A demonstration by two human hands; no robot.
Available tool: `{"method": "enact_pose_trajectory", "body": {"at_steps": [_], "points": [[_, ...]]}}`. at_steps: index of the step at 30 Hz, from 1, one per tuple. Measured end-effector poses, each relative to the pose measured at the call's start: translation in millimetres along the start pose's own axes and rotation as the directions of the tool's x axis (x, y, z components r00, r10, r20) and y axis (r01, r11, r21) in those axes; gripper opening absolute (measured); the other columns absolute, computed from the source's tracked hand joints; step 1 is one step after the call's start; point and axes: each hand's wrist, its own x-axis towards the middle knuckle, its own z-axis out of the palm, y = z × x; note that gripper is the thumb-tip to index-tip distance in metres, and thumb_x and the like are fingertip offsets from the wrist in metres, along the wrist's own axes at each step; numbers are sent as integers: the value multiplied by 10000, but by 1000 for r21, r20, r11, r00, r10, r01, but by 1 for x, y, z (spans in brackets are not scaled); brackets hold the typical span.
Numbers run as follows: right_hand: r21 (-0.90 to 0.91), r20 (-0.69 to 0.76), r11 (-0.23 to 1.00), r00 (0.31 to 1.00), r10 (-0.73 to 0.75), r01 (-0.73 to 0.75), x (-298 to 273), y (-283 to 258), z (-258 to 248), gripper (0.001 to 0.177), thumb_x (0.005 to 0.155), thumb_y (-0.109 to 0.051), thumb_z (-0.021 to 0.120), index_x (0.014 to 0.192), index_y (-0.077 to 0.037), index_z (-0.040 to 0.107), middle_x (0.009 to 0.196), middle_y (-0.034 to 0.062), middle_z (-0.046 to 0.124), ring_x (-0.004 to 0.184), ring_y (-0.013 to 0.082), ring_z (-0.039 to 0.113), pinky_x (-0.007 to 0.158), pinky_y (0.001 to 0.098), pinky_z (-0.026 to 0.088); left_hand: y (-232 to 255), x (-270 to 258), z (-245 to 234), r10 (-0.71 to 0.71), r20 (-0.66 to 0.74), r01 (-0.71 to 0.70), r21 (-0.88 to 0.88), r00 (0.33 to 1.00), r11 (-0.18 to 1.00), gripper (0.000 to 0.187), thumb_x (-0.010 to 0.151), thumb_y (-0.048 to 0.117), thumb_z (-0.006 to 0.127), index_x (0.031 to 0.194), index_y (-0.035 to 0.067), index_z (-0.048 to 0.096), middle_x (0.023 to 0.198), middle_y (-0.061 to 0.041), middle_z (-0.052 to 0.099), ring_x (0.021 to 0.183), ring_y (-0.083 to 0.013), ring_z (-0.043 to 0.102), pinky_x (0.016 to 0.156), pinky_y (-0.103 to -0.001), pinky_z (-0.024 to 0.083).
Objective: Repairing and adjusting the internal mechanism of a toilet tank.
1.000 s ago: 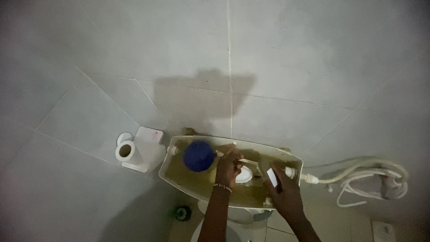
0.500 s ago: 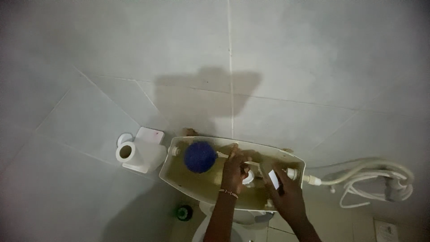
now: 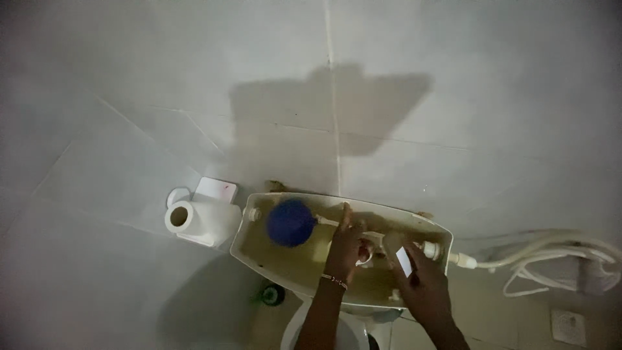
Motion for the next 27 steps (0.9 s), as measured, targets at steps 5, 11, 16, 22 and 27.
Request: {"method": "enact_pose_trajectory", "body": {"at_steps": [5, 11, 16, 22, 27], "points": [[-50, 76, 991, 989, 124, -120, 1, 0, -1, 673, 872, -300, 731, 1497, -184, 510, 876, 117, 748, 528, 180, 650, 543, 350, 568, -10, 17, -8, 4, 5, -5, 216, 1000, 976, 925, 1003, 379, 639, 1673, 236, 18, 727, -32, 592, 552, -83, 558, 474, -238, 446], [4, 39, 999, 999, 33, -33, -3, 3, 1, 671, 854, -285, 727, 1475, -144, 518, 863, 123, 731, 563, 153, 684, 563, 338, 593, -24, 31, -27, 53, -19, -43, 342, 998, 939, 804, 993, 222, 536, 1670, 272, 104, 693, -88, 634, 515, -109, 530, 442, -266, 438], [-150, 40, 980, 990, 134, -127, -3, -10, -5, 580, 921, -387, 734, 1428, -149, 582, 770, 143, 720, 597, 224, 663, 591, 386, 583, -23, 34, -45, 291, -48, -253, 372, 956, 893, 618, 982, 136, 521, 1584, 197, 394, 828, -51, 681, 630, -94, 599, 520, -278, 502], [12, 7, 999, 999, 37, -37, -3, -24, -9, 581, 909, -368, 682, 1413, -104, 562, 800, 101, 724, 559, 164, 697, 551, 362, 583, 1, 13, -34, 426, -68, -304, 602, 902, 738, 527, 1038, 201, 521, 1560, 158, 456, 817, -73, 705, 614, -108, 587, 598, -270, 537], [40, 24, 995, 996, 85, -86, -6, -20, -8, 621, 899, -362, 696, 1464, -144, 560, 765, 153, 723, 571, 230, 686, 561, 387, 586, -9, 21, -40, 348, 17, -302, 538, 937, 787, 655, 927, 60, 550, 1572, 144, 464, 905, -64, 746, 671, -91, 590, 606, -277, 519]]}}
